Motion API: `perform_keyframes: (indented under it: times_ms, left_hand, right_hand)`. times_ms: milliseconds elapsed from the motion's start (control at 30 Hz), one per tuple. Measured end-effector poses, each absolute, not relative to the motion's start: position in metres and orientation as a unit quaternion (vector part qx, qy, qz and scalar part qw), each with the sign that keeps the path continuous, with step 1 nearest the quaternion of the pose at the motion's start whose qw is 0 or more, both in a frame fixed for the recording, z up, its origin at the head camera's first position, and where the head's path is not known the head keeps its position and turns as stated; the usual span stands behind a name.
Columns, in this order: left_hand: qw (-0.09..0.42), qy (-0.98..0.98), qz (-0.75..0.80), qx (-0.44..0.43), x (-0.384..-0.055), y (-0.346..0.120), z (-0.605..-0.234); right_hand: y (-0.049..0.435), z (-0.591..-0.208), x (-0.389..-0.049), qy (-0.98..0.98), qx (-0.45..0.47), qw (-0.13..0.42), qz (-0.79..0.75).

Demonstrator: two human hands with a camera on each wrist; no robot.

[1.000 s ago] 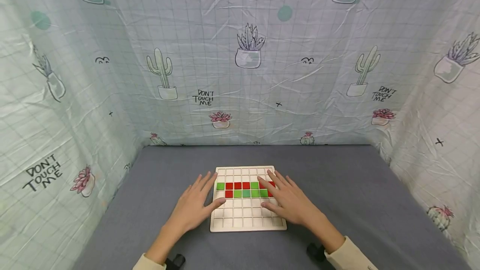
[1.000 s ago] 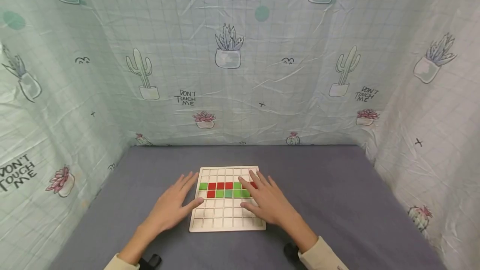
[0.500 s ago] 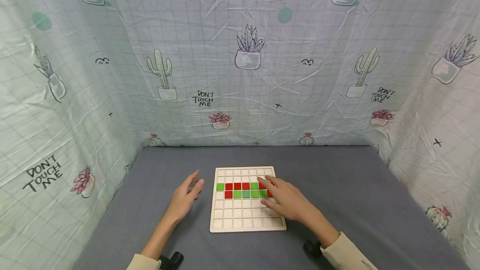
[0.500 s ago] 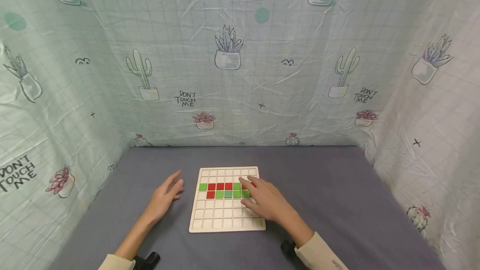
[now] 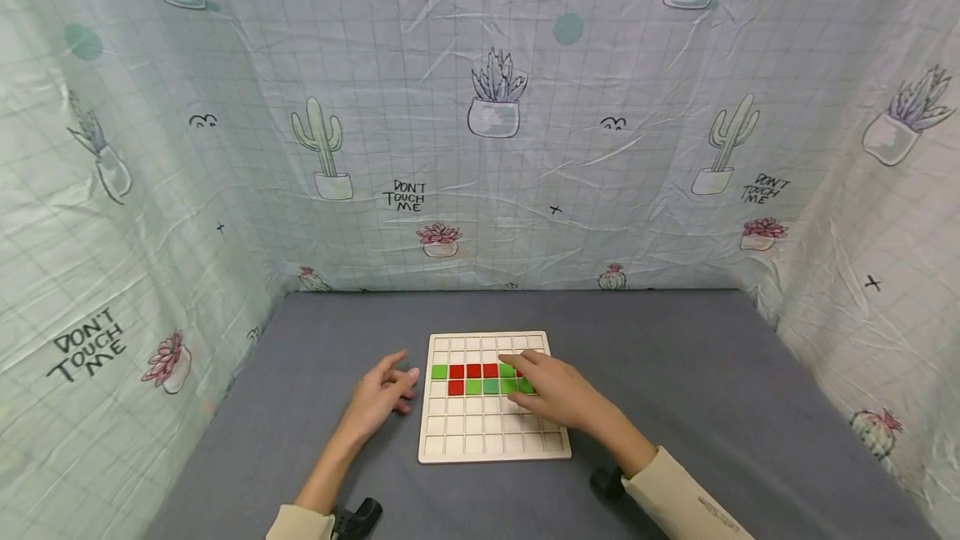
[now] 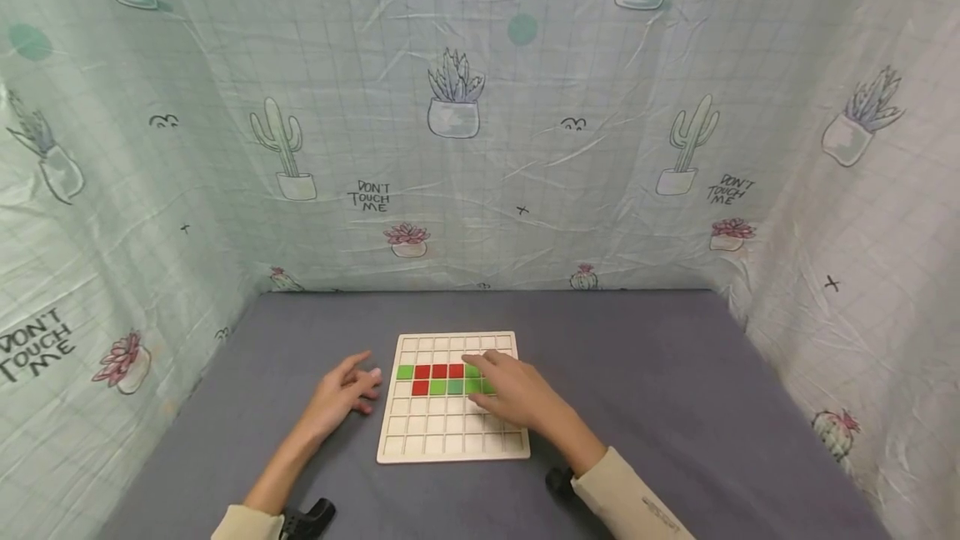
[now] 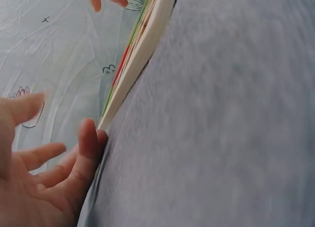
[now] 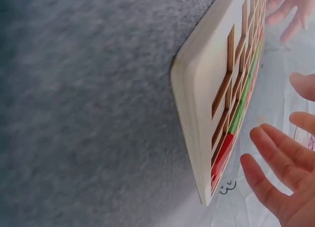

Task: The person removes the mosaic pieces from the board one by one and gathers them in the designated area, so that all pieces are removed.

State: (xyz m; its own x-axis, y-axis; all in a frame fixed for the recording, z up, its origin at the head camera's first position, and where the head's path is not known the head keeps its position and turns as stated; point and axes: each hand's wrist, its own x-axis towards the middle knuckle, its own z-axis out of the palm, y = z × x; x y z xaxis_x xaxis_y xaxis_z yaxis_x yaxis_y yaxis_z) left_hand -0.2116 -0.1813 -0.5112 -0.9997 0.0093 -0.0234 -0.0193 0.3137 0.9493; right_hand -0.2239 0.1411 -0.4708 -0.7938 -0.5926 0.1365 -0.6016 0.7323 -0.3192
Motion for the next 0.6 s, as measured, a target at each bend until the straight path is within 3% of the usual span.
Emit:
perform_keyframes:
  times_ms: [600]
  left_hand:
    - [0.062, 0.861, 0.503, 0.037, -0.214, -0.177, -0.521]
  right_hand:
    - [0.100, -0.473, -0.253, -0.906, 0.361, -0.016, 0.219]
